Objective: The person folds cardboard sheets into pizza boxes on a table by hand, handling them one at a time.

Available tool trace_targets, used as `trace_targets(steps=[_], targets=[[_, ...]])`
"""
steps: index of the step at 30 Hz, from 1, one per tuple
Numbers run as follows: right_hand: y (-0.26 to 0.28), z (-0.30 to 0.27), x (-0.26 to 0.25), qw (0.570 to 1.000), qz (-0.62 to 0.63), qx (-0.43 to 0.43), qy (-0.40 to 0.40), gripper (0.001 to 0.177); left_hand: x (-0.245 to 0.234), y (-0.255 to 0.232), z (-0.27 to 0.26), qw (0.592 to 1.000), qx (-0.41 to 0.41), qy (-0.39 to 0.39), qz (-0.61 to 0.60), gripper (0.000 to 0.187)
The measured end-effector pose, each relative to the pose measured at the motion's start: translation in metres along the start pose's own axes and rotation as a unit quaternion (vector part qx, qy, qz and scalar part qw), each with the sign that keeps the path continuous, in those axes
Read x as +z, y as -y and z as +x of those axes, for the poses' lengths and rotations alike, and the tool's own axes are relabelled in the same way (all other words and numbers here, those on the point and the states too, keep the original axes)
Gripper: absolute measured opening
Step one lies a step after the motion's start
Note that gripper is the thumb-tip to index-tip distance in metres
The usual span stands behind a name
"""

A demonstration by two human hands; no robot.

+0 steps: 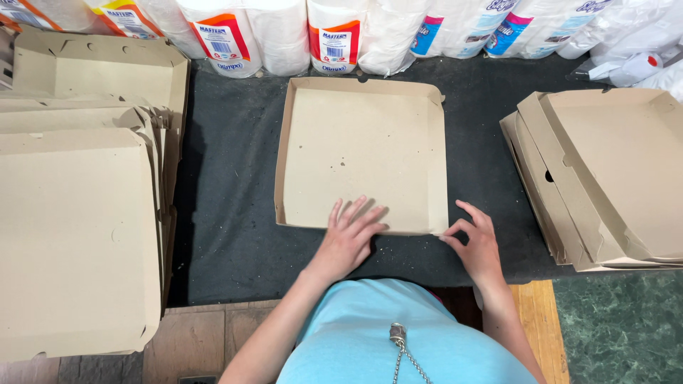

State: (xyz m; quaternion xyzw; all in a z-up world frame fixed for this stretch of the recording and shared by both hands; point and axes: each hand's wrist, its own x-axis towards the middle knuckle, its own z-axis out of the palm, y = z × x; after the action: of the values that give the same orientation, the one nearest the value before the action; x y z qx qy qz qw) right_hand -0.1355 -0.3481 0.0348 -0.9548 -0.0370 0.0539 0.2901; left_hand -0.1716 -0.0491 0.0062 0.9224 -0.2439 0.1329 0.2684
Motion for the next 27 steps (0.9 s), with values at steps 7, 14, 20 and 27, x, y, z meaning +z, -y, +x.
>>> trace_targets(steps=[7, 14, 20, 27], targets=[[-0.052, 0.008, 0.009, 0.993, -0.01, -0.012, -0.115, 0.015, -0.089, 0.105, 0.012, 0.984, -0.099, -0.031, 0.146, 0.044], [-0.029, 0.012, 0.017, 0.953, 0.241, 0.074, -0.168, 0.053, -0.092, 0.122, 0.01, 0.957, -0.054, 0.06, 0.28, 0.039], [0.027, 0.002, 0.016, 0.94, 0.328, 0.03, -0.091, 0.072, -0.056, 0.054, 0.002, 0.984, 0.036, 0.064, 0.16, 0.041], [0.046, 0.009, 0.01, 0.968, 0.25, -0.024, -0.003, 0.052, 0.001, 0.021, 0.01, 0.996, 0.014, 0.07, 0.053, 0.029]])
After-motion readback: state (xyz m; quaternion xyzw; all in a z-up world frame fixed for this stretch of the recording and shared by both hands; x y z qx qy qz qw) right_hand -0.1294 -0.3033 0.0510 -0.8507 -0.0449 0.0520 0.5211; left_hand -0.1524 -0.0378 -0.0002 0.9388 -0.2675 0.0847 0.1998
